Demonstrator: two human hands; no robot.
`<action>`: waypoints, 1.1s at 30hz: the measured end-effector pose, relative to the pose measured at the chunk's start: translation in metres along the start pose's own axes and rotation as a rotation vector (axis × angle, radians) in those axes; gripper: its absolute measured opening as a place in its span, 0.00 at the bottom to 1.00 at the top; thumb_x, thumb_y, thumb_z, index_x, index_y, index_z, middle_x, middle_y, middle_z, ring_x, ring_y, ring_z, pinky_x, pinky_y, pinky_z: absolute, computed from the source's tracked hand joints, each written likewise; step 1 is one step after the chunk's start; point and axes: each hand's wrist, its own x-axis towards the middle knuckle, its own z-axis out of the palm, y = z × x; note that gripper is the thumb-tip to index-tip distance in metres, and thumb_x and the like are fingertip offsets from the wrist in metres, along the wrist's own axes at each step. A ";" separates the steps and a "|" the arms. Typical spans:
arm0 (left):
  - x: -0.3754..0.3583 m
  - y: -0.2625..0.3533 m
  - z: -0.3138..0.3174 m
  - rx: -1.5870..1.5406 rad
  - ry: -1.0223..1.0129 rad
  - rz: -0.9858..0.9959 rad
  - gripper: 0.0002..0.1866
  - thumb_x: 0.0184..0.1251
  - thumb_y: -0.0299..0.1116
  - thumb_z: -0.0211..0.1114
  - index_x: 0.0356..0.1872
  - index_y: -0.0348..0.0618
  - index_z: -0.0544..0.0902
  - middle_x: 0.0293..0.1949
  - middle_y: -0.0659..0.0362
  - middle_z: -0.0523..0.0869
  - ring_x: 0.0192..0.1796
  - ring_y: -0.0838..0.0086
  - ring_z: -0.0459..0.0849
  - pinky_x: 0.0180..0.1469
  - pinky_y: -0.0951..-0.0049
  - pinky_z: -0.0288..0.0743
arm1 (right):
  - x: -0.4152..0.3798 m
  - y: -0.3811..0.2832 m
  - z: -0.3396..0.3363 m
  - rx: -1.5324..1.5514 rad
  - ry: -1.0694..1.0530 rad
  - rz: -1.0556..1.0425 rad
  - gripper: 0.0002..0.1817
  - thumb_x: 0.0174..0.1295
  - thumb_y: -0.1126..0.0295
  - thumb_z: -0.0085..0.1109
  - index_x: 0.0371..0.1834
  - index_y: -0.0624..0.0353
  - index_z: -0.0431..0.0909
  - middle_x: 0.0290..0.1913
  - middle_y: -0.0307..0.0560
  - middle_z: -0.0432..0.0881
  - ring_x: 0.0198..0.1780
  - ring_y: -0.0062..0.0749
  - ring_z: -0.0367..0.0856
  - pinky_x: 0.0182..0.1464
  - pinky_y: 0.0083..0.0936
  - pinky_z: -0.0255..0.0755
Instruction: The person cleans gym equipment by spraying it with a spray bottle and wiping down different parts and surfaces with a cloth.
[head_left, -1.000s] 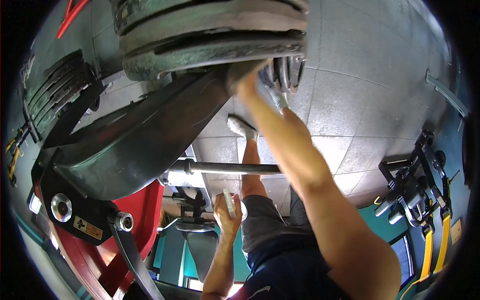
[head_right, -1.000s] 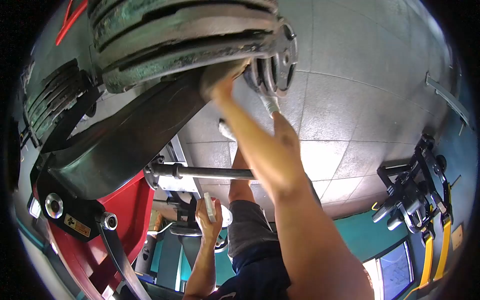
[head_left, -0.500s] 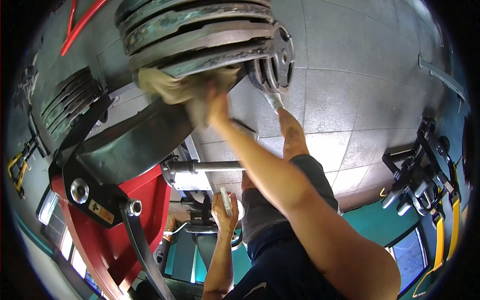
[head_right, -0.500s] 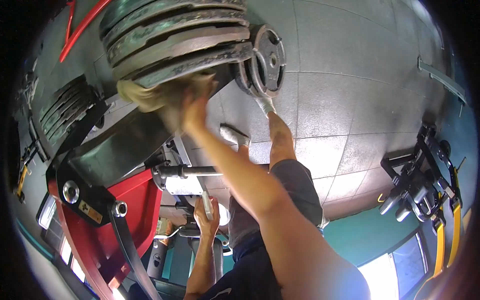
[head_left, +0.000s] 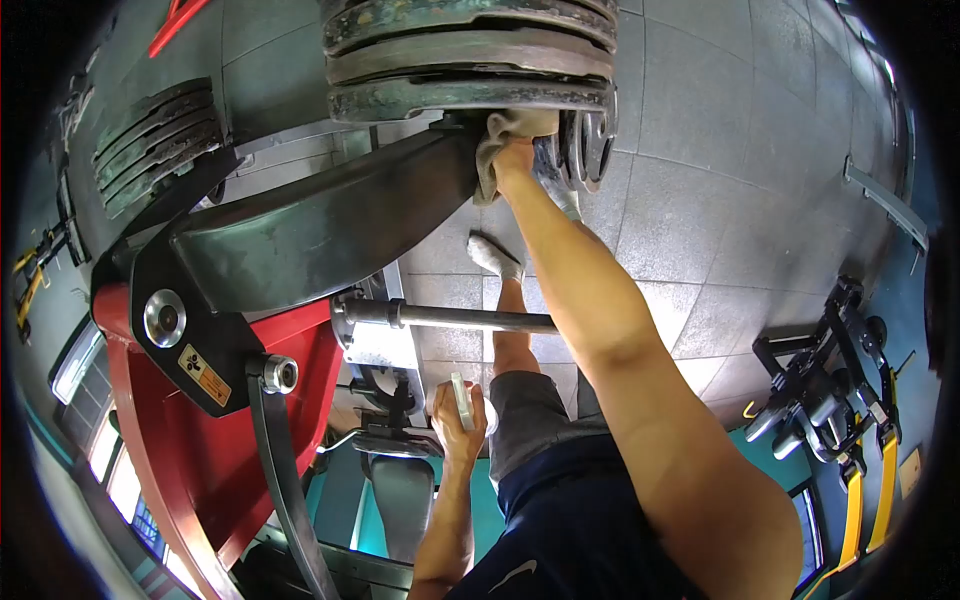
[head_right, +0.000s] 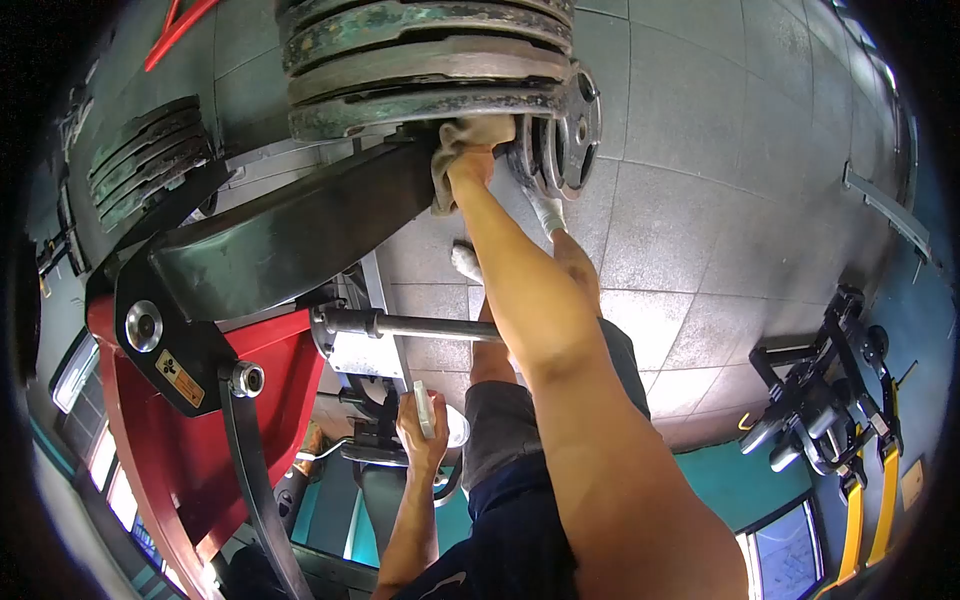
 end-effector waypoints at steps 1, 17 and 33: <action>0.002 0.001 0.002 -0.034 0.025 -0.053 0.13 0.64 0.21 0.68 0.45 0.36 0.73 0.32 0.46 0.82 0.31 0.49 0.81 0.34 0.53 0.75 | 0.002 -0.001 -0.005 0.199 -0.066 -0.060 0.19 0.78 0.61 0.40 0.59 0.61 0.74 0.53 0.55 0.84 0.54 0.44 0.83 0.50 0.37 0.80; -0.021 -0.010 -0.003 -0.196 0.214 -0.244 0.06 0.62 0.26 0.69 0.36 0.35 0.83 0.33 0.46 0.84 0.34 0.48 0.83 0.39 0.53 0.77 | -0.293 -0.170 -0.021 -0.418 -0.357 -1.423 0.31 0.63 0.55 0.64 0.61 0.69 0.75 0.63 0.65 0.76 0.68 0.58 0.72 0.70 0.53 0.63; -0.025 -0.019 0.003 -0.284 0.202 -0.328 0.06 0.64 0.28 0.69 0.33 0.37 0.81 0.32 0.47 0.83 0.34 0.49 0.84 0.37 0.55 0.78 | -0.284 -0.322 0.059 -1.077 -1.356 -1.028 0.50 0.38 0.45 0.83 0.64 0.62 0.78 0.55 0.57 0.87 0.55 0.45 0.86 0.61 0.33 0.76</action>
